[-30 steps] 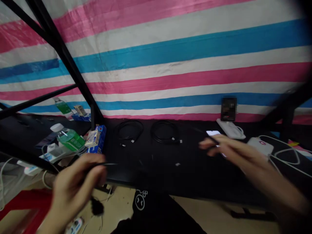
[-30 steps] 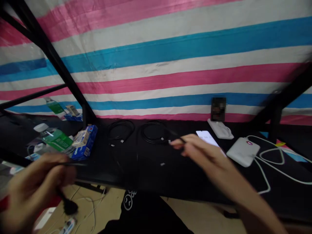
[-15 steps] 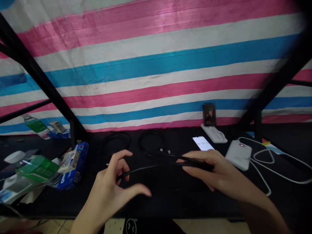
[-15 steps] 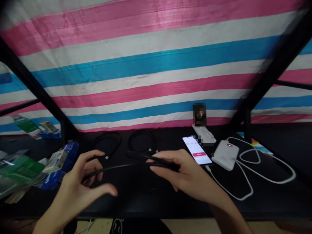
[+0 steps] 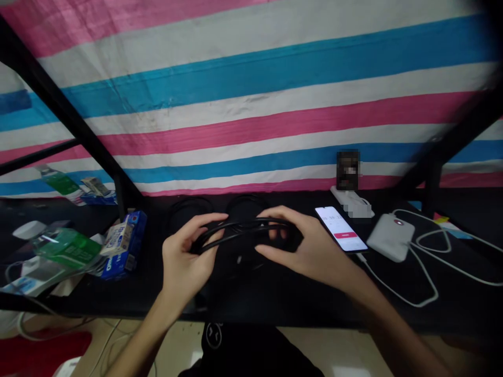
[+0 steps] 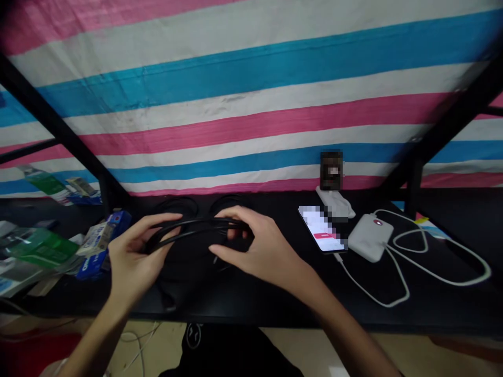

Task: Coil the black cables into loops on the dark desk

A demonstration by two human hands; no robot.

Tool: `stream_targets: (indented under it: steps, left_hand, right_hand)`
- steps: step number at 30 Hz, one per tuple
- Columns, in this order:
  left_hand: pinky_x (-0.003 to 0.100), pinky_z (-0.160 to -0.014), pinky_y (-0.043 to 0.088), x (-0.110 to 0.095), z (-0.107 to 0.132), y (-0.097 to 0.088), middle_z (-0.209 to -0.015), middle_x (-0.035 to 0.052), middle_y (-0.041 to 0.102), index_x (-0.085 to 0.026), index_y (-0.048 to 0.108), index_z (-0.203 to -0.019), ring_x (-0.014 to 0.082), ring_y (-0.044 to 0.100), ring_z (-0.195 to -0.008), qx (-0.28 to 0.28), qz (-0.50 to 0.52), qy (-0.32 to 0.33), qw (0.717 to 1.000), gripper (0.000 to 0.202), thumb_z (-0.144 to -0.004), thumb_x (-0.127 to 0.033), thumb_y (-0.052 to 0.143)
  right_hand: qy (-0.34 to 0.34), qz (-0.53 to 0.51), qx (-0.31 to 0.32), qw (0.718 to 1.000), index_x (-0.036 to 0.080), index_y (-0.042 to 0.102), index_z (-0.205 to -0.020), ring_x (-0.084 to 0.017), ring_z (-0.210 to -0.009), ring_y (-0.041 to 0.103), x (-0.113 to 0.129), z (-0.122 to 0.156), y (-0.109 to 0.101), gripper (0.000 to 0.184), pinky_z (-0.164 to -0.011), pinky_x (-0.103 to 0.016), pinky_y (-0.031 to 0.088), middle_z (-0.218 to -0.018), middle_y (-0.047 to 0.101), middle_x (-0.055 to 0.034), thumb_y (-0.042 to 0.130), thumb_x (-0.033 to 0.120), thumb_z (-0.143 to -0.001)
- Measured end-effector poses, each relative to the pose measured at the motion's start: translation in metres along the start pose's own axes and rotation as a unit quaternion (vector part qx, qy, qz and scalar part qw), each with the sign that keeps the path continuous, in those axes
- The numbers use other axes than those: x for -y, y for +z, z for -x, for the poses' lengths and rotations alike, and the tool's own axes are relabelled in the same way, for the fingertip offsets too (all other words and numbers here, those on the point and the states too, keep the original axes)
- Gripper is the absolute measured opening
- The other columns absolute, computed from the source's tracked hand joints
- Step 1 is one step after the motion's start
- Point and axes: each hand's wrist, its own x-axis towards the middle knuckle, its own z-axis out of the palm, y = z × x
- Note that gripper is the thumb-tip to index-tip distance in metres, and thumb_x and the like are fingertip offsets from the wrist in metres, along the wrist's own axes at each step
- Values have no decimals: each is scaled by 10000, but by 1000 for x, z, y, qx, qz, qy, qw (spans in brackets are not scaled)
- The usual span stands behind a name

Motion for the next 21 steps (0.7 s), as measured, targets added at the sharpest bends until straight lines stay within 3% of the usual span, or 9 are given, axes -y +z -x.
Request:
stream_targets:
  steps: [3,6,8,11,12,14,16,18,21]
  left_hand:
    - [185,-486,480,-6,1,5,-629,-25,661,-223,678,-941,104,599,-507,-5,83,-54,995,187,-755,-228,660]
    - [159,-387,408,-6,3,4,-477,-58,565,-225,694,-935,60,464,-347,8,92,-43,995,192,-745,-218,672]
    - [158,-382,407,-2,3,-1,-540,-41,605,-224,700,-940,46,441,-335,27,102,-41,994,193,-751,-214,660]
    - [158,-422,436,5,-2,-9,-730,-6,684,-235,705,-916,51,514,-409,8,115,-45,992,174,-756,-204,643]
    - [158,-443,446,7,-3,-10,-755,-6,690,-236,704,-895,61,547,-451,-12,111,-43,993,161,-753,-195,640]
    - [163,-516,477,9,-5,-10,-776,-11,696,-235,698,-866,92,615,-571,-26,76,-26,996,171,-729,-152,636]
    - [160,-546,480,5,-2,-6,-765,-22,696,-236,685,-900,101,626,-613,16,11,4,1000,249,-694,-107,630]
    - [147,-496,442,-3,3,-2,-661,-48,667,-242,670,-957,76,577,-511,82,-57,55,993,300,-695,-102,623]
    - [154,-381,325,-19,9,-2,-450,-77,526,-220,682,-830,46,426,-352,130,-101,102,981,117,-750,-170,612]
  right_hand:
    - [-22,-15,-98,995,228,564,-1037,-200,-981,579,-18,-9,23,386,-858,-349,472,-1047,597,-53,712,239,-680]
    - [-5,-67,-142,988,235,491,-1134,-213,-1069,551,-26,-16,34,496,-880,-372,475,-1154,557,-77,709,275,-690]
    - [-17,-58,-165,984,228,508,-1134,-217,-1104,530,-24,-20,33,514,-907,-373,457,-1191,545,-82,728,277,-671]
    - [4,-75,-98,992,192,597,-846,-163,-811,615,-14,-20,28,182,-728,-294,496,-860,632,-30,689,290,-723]
    - [26,-101,-62,993,183,564,-701,-126,-627,587,-10,-18,28,165,-595,-250,476,-669,587,6,656,308,-756]
    - [60,-146,-11,987,186,424,-514,-68,-402,410,-4,-14,30,370,-403,-203,327,-450,395,60,592,345,-801]
    - [61,-147,12,987,188,333,-456,-49,-381,291,3,-8,33,440,-370,-204,208,-420,285,70,550,323,-814]
    - [38,-100,22,994,179,300,-442,-46,-409,248,13,-3,33,422,-387,-209,173,-435,257,66,531,239,-791]
    - [3,-38,26,999,169,281,-452,-38,-407,230,27,4,25,374,-397,-205,170,-428,248,70,519,144,-739]
